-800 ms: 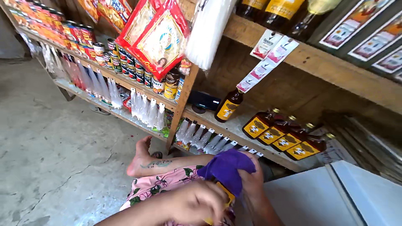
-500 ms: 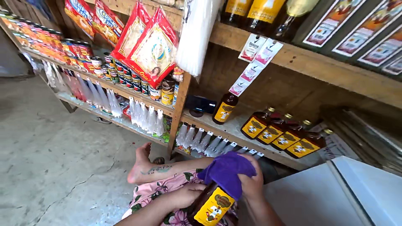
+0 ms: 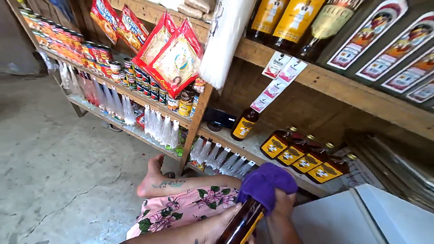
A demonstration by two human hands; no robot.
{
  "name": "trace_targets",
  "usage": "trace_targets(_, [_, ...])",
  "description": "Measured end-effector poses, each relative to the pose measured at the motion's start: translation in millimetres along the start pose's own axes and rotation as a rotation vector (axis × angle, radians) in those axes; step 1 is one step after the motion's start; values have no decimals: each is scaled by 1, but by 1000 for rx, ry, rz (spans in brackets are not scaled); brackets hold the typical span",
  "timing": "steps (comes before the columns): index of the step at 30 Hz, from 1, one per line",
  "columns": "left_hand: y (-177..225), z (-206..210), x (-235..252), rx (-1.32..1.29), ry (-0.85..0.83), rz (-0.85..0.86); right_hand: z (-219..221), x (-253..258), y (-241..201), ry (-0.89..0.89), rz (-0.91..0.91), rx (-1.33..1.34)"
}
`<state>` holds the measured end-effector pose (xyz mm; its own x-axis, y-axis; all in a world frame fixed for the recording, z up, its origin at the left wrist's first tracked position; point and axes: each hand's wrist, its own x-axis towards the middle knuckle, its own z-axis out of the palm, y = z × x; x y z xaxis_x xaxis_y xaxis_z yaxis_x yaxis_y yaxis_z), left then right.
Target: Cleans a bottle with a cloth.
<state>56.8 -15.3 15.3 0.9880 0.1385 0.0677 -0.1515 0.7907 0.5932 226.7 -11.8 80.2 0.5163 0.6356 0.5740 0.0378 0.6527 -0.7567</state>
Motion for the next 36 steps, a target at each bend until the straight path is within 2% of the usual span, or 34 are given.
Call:
trace_targets(2, [0, -3, -7, 33, 28, 30, -4, 6, 9, -210, -93, -104])
trace_targets(4, [4, 3, -15, 71, 140, 63, -8, 13, 12, -375, -179, -270])
trace_targets(6, [5, 9, -20, 52, 268, 101, -10, 15, 14, -494, -174, -381])
trace_targets(9, [4, 10, -20, 78, 372, 135, -12, 18, 18, -649, -118, -382])
trace_targets(14, [3, 9, -19, 25, 452, 189, -1, 16, 16, -873, -231, -410])
trace_targets(18, [10, 12, -25, -68, 471, 155, 13, -1, 18, -864, -297, -445])
trace_targets(22, [8, 7, -29, -106, 473, 193, 20, -10, 21, -858, -338, -431])
trace_targets(31, [10, 19, -30, -238, 707, 200, 29, -27, 18, -933, -488, -474])
trace_targets(33, [7, 16, -32, -242, 689, 274, 31, -35, 16, -966, -488, -468])
trace_targets(36, [11, 14, -40, -300, 548, 342, 31, -43, 13, -1016, -484, -453])
